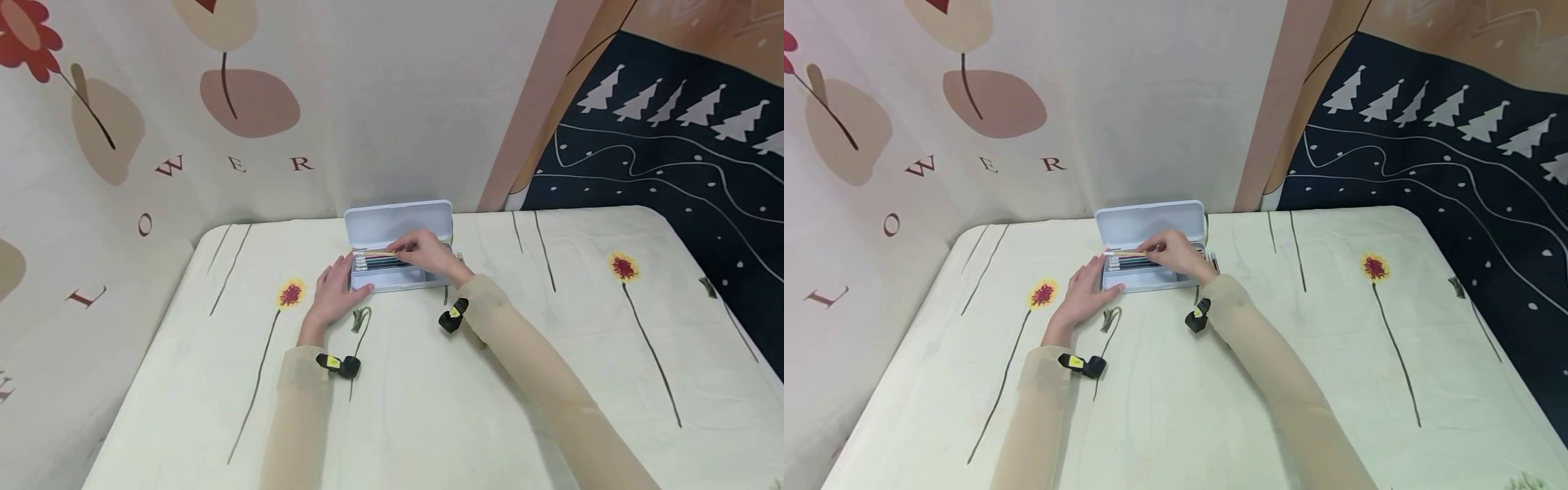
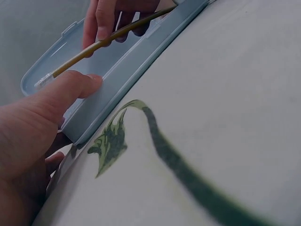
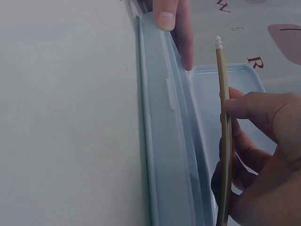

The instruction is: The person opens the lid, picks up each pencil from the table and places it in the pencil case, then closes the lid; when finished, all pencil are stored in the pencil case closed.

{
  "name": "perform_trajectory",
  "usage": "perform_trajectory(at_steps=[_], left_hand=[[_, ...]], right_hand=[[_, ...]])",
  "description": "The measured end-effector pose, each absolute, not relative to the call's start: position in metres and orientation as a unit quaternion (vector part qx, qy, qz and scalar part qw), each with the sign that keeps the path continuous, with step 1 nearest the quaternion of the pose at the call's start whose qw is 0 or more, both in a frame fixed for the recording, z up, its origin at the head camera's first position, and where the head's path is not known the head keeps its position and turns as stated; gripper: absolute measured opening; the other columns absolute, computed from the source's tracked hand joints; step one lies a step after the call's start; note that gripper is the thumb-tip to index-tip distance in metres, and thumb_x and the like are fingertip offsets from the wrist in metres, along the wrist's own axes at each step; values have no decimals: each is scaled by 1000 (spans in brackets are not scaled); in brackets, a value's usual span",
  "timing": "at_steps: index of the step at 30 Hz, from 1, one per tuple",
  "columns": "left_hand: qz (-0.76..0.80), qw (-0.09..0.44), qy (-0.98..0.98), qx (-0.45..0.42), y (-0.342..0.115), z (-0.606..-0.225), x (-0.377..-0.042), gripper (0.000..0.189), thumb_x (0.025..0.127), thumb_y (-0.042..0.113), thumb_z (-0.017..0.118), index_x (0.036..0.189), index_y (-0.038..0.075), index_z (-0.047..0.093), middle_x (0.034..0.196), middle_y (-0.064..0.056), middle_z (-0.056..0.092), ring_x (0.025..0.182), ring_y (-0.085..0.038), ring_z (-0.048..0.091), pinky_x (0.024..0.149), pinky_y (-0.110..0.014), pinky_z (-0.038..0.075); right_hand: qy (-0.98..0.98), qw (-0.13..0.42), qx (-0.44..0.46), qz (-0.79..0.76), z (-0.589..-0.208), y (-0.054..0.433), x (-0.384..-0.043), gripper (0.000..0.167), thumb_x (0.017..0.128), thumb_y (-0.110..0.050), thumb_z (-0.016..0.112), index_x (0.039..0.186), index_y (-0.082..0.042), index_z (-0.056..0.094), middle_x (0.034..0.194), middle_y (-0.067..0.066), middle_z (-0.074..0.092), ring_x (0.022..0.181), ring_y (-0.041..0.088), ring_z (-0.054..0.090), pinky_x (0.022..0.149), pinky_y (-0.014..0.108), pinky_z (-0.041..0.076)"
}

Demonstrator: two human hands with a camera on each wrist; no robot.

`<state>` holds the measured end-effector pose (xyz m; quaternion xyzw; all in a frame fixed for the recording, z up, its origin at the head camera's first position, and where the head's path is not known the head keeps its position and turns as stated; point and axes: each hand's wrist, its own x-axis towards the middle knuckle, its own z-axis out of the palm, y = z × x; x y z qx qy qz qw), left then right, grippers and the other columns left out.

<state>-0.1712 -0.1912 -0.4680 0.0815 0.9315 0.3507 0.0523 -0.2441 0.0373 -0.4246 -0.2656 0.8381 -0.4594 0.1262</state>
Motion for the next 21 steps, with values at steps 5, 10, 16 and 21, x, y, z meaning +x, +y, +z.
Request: perform_trajectory(at_steps=[5,10,16,21], left_hand=[[352,52,931,83,-191,-468,-171,82,90,36,65,153,3,23,155,-17,27,145,-31,13,116,-46,2],[353,53,931,81,-191,-469,-171,84,90,36,65,154,4,20,155,-16,26,145,-31,13,116,-46,2],[352,50,931,82,-192,-470,-171,84,90,36,64,154,4,19,156,-15,26,145,-31,13,116,-46,2],[356,47,930,83,-192,-470,-172,84,90,35,65,154,4,20,156,-16,26,144,-31,14,115,-46,3]], right_hand=[[838,131,-261,-460,-431,33,-246,20,90,0,62,106,-2,74,104,11,70,82,17,54,68,25,43],[844,122,-265,-451,-438,31,-247,19,90,1,63,105,-1,74,97,10,69,79,16,54,68,24,44],[852,108,-262,-441,-442,30,-246,18,89,1,64,103,-2,75,92,8,67,79,16,54,69,23,45],[855,97,-260,-438,-444,29,-244,18,87,4,64,100,-1,75,95,10,69,82,18,57,71,25,47]])
